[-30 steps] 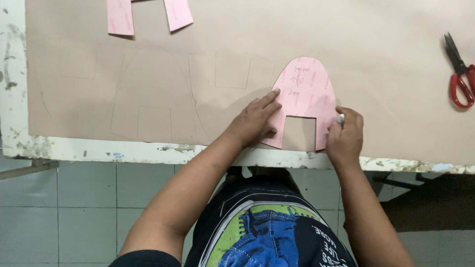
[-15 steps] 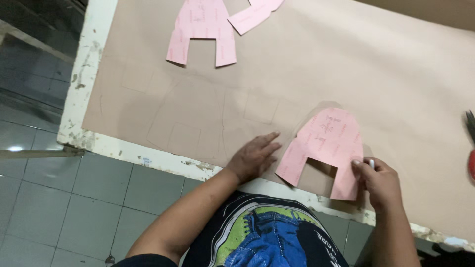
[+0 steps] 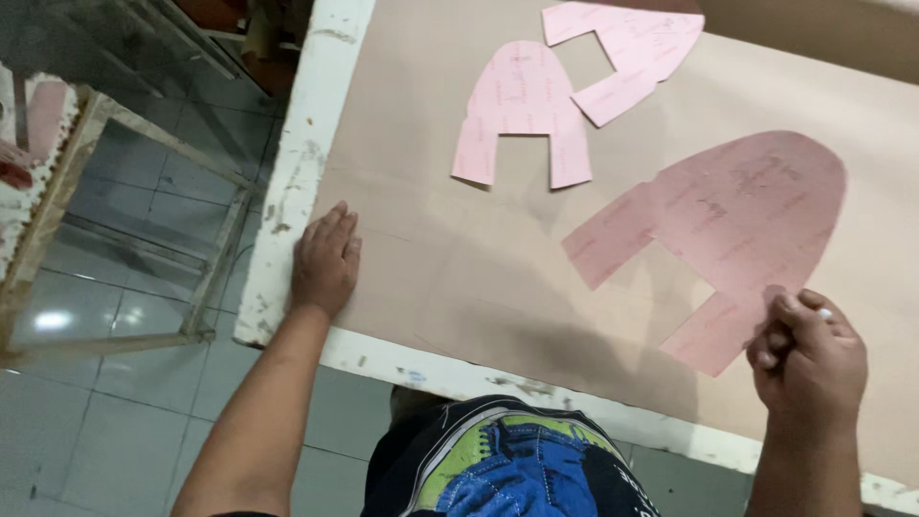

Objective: The person traces around pink paper shoe pattern pieces with a marker onto material laid on a large cutting table, repositioning each pattern piece to draw its outline. They move finished pieces aside and continue tracing additional pattern shapes across the sheet.

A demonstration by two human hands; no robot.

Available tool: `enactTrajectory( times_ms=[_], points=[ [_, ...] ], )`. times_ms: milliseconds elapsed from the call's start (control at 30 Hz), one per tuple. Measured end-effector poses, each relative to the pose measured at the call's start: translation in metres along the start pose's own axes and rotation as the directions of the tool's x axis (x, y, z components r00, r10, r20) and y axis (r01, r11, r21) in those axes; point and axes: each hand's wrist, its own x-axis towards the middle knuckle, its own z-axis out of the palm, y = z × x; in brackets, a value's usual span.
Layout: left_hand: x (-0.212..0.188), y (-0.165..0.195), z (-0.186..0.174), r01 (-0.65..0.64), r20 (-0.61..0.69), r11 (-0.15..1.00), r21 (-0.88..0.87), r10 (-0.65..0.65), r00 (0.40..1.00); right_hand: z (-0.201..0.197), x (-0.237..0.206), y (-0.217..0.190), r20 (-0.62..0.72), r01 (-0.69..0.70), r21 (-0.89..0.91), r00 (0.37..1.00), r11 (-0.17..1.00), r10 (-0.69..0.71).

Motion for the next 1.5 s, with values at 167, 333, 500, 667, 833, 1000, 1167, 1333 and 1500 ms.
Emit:
enactTrajectory(
  times_ms=[167,333,500,667,833,1000,1167,1333,1500],
  points=[
    [-0.010,-0.057,-0.014,-0.012,-0.039,0.944,-0.330,-0.001,0.999,0.151,-0.059,0.044,0.037,-0.210,0.085,0.978,0.974,0.207],
    [-0.038,-0.061,-0.033,0.569,0.505,0.328,-0.754,-0.264,0.822,0.244,-0.109,0.081,0.169,-0.390,-0.057,0.904,0.919,0.394],
    [-0.030,-0.073,-0.027,0.457,0.479,-0.151,-0.876,-0.359,0.801,0.293,-0.112,0.111,0.234,-0.259,-0.468,0.886,0.845,0.401],
    [-0.013,-0.099,-0.024,0.453,0.573,-0.352,-0.819,-0.480,0.664,0.324,-0.077,0.108,0.565,0.609,-0.708,0.792,0.357,-0.231],
    [0.003,-0.102,-0.011,0.442,0.588,-0.433,-0.786,-0.305,0.749,0.367,-0.006,0.094,0.746,0.808,-0.584,0.570,0.073,-0.345],
    [0.018,-0.095,0.007,0.466,0.591,-0.390,-0.794,-0.314,0.743,0.351,0.061,0.073,0.681,0.694,-0.718,0.685,-0.051,-0.258],
    [0.029,-0.105,0.007,0.439,0.583,-0.439,-0.784,-0.277,0.764,0.318,0.099,0.051,0.442,0.455,-0.891,0.870,0.010,-0.221],
    [0.062,-0.116,-0.002,0.309,0.400,-0.342,-0.888,-0.239,0.885,0.339,0.052,0.042,0.169,-0.037,-0.743,0.956,0.669,0.240],
    [0.114,-0.119,-0.010,0.042,0.069,0.373,-0.927,0.059,0.996,0.368,0.005,0.054,0.257,-0.502,-0.161,0.810,0.850,0.527]
  ],
)
